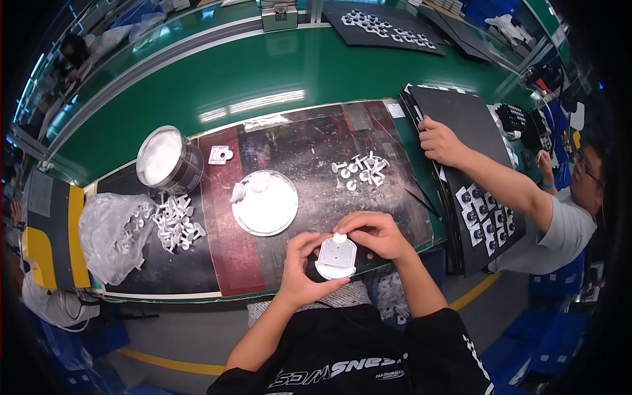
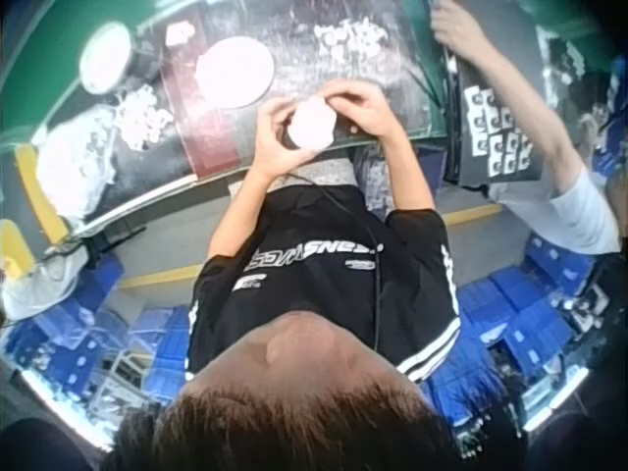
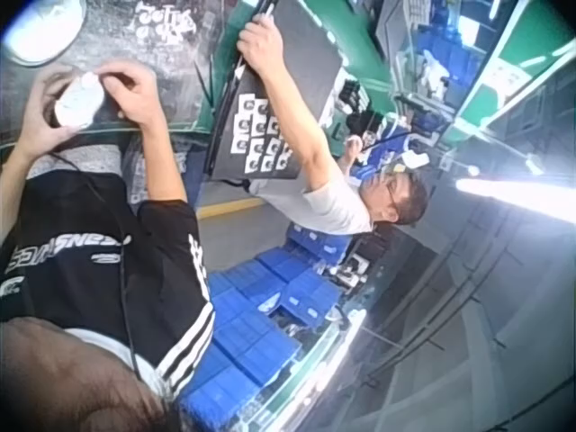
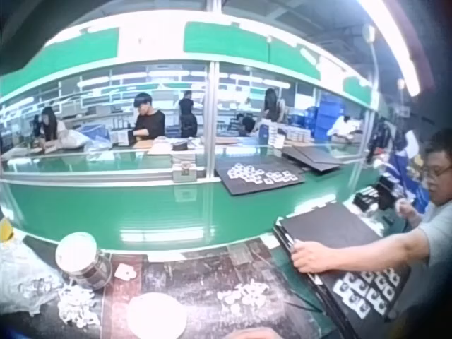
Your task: Assembling plastic lighting components by applying paste and joining parts at a factory workstation.
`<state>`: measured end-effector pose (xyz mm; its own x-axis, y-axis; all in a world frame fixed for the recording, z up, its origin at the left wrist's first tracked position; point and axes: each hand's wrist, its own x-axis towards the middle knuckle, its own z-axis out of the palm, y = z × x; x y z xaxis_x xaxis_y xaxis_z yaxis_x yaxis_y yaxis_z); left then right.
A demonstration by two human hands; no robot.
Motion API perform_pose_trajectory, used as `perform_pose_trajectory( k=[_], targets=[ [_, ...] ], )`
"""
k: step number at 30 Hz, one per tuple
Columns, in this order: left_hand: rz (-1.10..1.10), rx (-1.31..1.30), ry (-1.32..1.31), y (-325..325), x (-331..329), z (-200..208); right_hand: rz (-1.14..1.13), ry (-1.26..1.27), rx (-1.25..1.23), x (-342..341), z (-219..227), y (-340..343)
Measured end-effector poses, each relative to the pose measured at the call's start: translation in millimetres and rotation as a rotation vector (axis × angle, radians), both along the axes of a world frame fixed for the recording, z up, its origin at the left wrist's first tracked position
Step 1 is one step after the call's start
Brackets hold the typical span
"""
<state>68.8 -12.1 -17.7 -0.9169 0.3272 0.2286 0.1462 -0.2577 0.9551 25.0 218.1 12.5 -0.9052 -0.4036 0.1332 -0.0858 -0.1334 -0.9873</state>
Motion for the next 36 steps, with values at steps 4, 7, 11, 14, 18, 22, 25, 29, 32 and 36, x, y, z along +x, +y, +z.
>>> perform_pose_trajectory(
  k=[4,7,11,14,18,22,25,29,32,36],
  targets=[
    [0.033,-0.075,0.043,2,0,2,0.020,0.058,0.053,-1,-2,2],
    [0.042,-0.104,0.074,3,-1,3,0.028,0.096,0.082,-1,-2,3],
    [0.036,-0.089,0.126,4,-4,9,0.007,0.033,0.035,0,-4,0],
    [0.088,-0.032,0.152,2,-11,23,-0.096,-0.095,-0.129,0,-11,1],
    [0.241,-0.116,0.066,-5,-59,53,-0.180,-0.154,-0.136,0,-11,3],
    [0.317,-0.217,0.127,6,-184,75,-0.150,-0.151,-0.147,-2,-16,2],
    [0.455,-0.443,0.229,15,-274,63,-0.141,-0.145,-0.115,-1,-15,2],
    [0.557,-0.603,0.275,1,-364,22,-0.101,-0.171,-0.135,-6,-19,-5],
    [0.538,-0.726,0.332,4,-389,7,-0.099,-0.147,-0.111,-4,-21,-1],
    [0.451,-0.857,0.348,-22,-408,-14,-0.071,-0.153,-0.092,-6,-21,-3]
  ],
)
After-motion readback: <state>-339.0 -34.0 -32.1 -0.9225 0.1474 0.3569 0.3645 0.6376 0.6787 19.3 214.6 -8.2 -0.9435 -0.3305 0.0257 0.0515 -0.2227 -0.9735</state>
